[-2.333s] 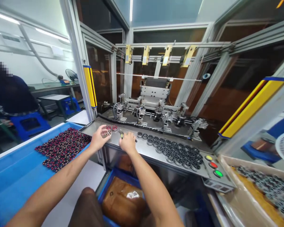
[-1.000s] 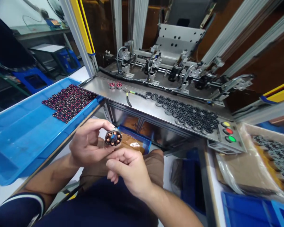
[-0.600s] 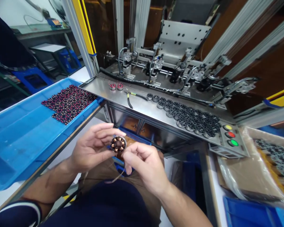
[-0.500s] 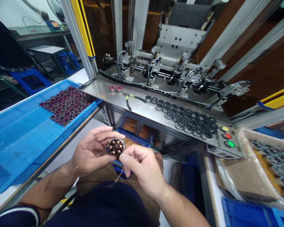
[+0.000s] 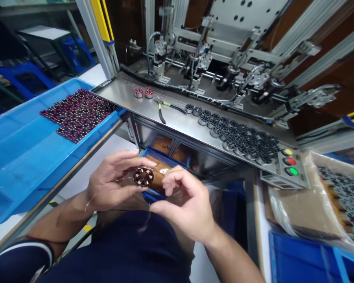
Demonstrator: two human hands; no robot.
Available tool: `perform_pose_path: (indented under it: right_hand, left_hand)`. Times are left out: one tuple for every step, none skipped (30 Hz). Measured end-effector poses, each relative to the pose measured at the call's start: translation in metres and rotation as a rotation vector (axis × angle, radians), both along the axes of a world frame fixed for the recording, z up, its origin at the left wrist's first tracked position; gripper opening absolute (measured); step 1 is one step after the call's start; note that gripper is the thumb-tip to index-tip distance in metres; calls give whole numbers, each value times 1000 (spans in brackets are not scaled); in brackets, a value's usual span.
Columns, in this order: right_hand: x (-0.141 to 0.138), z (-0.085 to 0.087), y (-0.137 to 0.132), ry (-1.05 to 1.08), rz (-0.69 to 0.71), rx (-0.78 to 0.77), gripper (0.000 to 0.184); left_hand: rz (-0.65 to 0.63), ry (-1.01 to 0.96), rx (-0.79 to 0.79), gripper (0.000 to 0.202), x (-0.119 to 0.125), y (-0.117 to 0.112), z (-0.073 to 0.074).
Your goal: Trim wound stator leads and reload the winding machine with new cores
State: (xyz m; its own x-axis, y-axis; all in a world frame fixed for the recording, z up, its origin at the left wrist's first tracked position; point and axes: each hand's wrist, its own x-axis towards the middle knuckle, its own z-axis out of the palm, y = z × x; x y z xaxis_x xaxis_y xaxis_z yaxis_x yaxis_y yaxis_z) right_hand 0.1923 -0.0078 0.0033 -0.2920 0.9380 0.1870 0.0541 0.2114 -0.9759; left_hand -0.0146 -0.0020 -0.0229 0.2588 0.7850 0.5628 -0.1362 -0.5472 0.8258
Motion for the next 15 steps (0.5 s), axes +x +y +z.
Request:
perform_pose_path:
  right_hand:
    - [-3,3,-1,-6,-13,31,30]
    - [-7,4,-1,-12,-18,47,27]
    - [-10,5,-2,-15,-20,51,22]
    - [-13,4,-2,-13,-22,50,18]
    - [-15,3,-3,-2,-27,48,15]
    - [-16,1,-4,18,-37,47,15]
    - [-17,-2,-4,47,-52,48,15]
    - [-18,-5,-5,77,-66,48,15]
    - [-19,-8,-6,106,-77,47,14]
    - [-19,-10,-6,128,-84,46,15]
    - [-20,-11,-7,141,-90,45,15]
    - [-21,-13,-9,146,-92,46,15]
    - [-21,-14,-10,148,-96,51,15]
    - [-22,-14,-11,151,-101,61,14]
    - [-23,-15,-13,154,-105,71,13]
  left_hand:
    - [-5,19,-1,81,1,-2,1]
    - [-17,27,-17,80,2,-3,1]
    - [-37,26,-45,79,3,-5,2]
    - [-57,17,-85,78,3,-6,3]
    - [-72,0,-130,77,3,-8,5]
    - [-84,-20,-179,74,2,-9,6]
    - [-95,-39,-231,70,1,-9,6]
    - [-106,-61,-277,65,1,-9,7]
    - [-121,-85,-313,59,0,-8,7]
    - [-137,-108,-343,53,-1,-8,6]
    - [-155,-131,-371,47,-1,-6,5]
    - [-176,-156,-394,45,0,-5,4]
    - [-198,-185,-406,46,1,-4,2]
    - [-217,-213,-413,50,2,-3,0]
    - [-222,-235,-417,55,4,-2,-2]
